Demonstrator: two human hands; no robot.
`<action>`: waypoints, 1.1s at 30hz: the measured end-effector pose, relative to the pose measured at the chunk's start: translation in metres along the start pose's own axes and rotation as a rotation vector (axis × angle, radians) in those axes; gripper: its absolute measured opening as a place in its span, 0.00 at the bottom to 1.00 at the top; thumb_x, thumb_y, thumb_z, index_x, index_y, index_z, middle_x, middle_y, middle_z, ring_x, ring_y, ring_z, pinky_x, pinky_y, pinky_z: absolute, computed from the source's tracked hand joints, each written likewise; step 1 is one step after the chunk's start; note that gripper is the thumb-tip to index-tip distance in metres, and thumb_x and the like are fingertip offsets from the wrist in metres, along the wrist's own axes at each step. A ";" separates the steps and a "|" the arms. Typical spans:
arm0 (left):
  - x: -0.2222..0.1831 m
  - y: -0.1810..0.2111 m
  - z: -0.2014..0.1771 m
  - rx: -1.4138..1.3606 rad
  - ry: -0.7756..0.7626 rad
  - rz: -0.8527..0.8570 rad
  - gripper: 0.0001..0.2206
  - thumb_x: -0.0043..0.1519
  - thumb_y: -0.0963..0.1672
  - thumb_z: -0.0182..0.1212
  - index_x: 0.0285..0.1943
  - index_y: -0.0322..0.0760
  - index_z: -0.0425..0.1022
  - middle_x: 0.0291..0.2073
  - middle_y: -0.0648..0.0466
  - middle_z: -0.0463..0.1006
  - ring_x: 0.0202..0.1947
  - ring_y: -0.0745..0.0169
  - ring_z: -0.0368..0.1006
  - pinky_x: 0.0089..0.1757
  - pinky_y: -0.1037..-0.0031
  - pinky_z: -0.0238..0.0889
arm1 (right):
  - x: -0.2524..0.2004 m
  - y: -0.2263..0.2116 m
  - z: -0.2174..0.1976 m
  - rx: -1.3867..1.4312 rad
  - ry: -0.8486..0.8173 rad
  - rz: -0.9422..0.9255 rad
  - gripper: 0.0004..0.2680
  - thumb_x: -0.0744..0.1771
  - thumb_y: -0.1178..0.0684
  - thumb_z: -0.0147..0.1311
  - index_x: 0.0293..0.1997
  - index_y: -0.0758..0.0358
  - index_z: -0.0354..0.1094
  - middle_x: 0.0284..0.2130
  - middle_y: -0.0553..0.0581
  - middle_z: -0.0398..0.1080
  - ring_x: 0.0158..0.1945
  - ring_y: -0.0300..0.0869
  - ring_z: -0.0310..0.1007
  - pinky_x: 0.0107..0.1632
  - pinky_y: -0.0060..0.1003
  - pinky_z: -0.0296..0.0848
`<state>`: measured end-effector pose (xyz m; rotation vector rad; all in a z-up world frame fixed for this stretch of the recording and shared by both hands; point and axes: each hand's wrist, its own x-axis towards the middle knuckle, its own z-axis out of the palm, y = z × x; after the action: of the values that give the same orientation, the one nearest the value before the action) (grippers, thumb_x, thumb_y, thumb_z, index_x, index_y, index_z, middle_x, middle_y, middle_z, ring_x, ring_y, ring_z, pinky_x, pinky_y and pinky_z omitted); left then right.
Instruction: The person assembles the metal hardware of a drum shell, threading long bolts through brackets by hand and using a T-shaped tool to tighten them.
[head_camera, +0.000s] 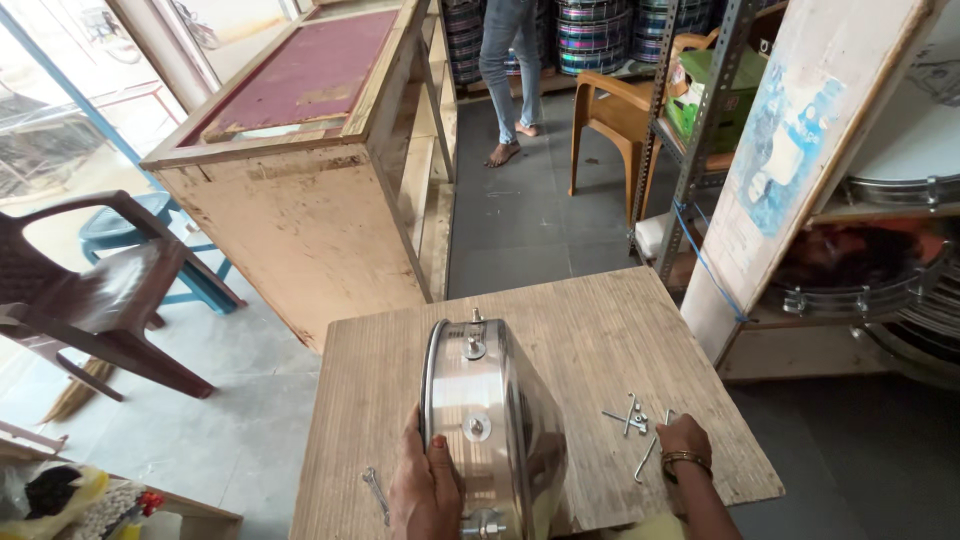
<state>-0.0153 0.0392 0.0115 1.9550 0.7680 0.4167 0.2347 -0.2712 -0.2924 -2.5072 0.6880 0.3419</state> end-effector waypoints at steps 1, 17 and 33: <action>0.002 -0.002 -0.001 -0.006 -0.015 -0.012 0.24 0.67 0.47 0.46 0.75 0.45 0.59 0.18 0.45 0.78 0.18 0.57 0.77 0.27 0.64 0.69 | 0.001 -0.003 0.001 -0.003 0.003 -0.019 0.17 0.62 0.44 0.62 0.50 0.64 0.77 0.49 0.70 0.78 0.53 0.62 0.78 0.54 0.54 0.77; 0.003 -0.010 0.015 0.128 -0.080 0.145 0.23 0.69 0.49 0.44 0.75 0.46 0.57 0.19 0.46 0.77 0.18 0.54 0.72 0.23 0.62 0.62 | 0.017 0.004 -0.096 1.165 -0.164 0.063 0.03 0.66 0.57 0.60 0.38 0.64 0.72 0.30 0.56 0.71 0.30 0.42 0.71 0.32 0.39 0.78; 0.001 -0.038 0.005 0.101 -0.047 0.056 0.25 0.68 0.51 0.44 0.77 0.53 0.55 0.33 0.43 0.84 0.30 0.46 0.81 0.33 0.57 0.71 | -0.256 -0.171 -0.185 0.966 -0.527 -0.899 0.14 0.66 0.63 0.55 0.57 0.66 0.61 0.37 0.56 0.71 0.37 0.43 0.79 0.39 0.39 0.81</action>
<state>-0.0245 0.0492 -0.0242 2.0771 0.7173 0.3704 0.1297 -0.1403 0.0254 -1.4618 -0.4326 0.2229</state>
